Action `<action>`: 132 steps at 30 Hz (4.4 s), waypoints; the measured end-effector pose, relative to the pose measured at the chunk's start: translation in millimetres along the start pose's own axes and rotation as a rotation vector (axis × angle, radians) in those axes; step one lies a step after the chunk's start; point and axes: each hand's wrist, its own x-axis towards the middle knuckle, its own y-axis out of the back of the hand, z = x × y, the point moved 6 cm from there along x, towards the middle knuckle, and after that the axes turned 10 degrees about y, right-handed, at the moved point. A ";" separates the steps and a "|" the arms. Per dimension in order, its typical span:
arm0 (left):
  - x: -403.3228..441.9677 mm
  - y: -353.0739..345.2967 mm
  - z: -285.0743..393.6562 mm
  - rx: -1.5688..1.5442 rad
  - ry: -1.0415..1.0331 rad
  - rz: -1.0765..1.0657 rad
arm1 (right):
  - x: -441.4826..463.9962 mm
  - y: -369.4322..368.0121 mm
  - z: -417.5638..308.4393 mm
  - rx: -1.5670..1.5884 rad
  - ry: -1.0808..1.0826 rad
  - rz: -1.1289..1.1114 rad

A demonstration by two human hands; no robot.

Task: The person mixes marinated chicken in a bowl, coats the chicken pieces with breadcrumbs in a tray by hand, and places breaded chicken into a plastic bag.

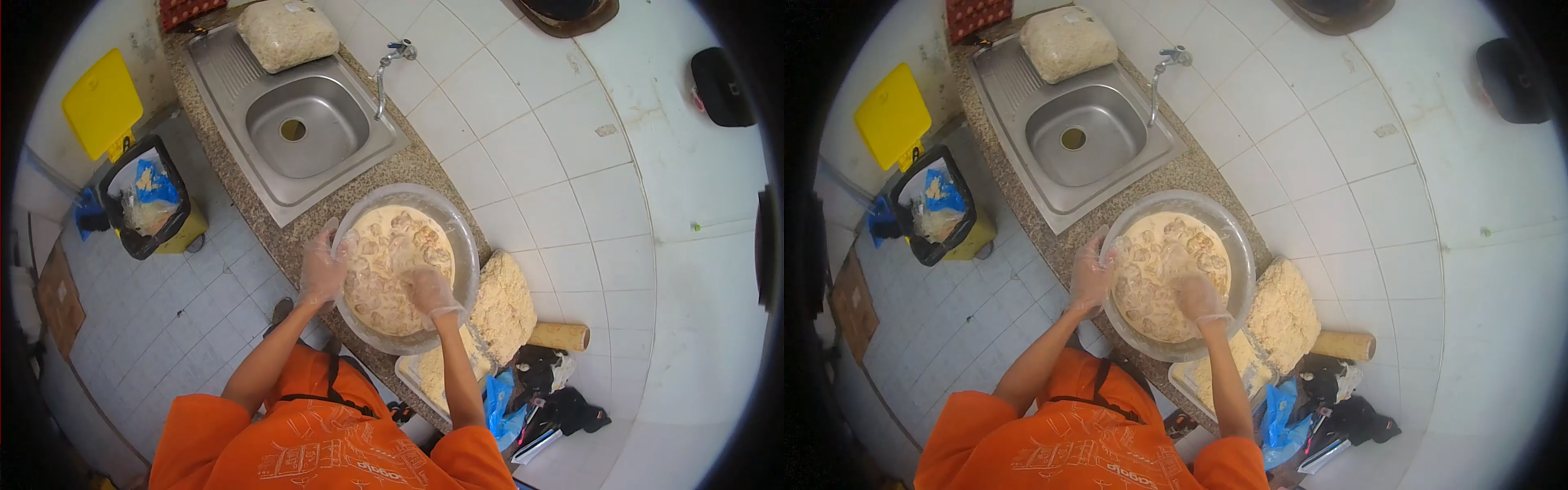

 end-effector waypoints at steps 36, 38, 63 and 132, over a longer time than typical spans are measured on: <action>-21.6 -6.5 22.0 -0.073 0.091 0.038 | -102.1 122.7 22.9 0.271 -0.033 0.588; -24.9 -4.6 28.9 -0.055 0.104 0.043 | -146.7 131.9 34.9 0.302 -0.097 0.631; -5.5 -12.0 -1.5 0.009 0.195 -0.038 | -33.2 29.8 25.8 0.217 -0.261 0.426; 6.8 -1.0 4.6 -0.147 0.017 -0.078 | 32.0 128.3 36.3 -0.090 -0.445 0.353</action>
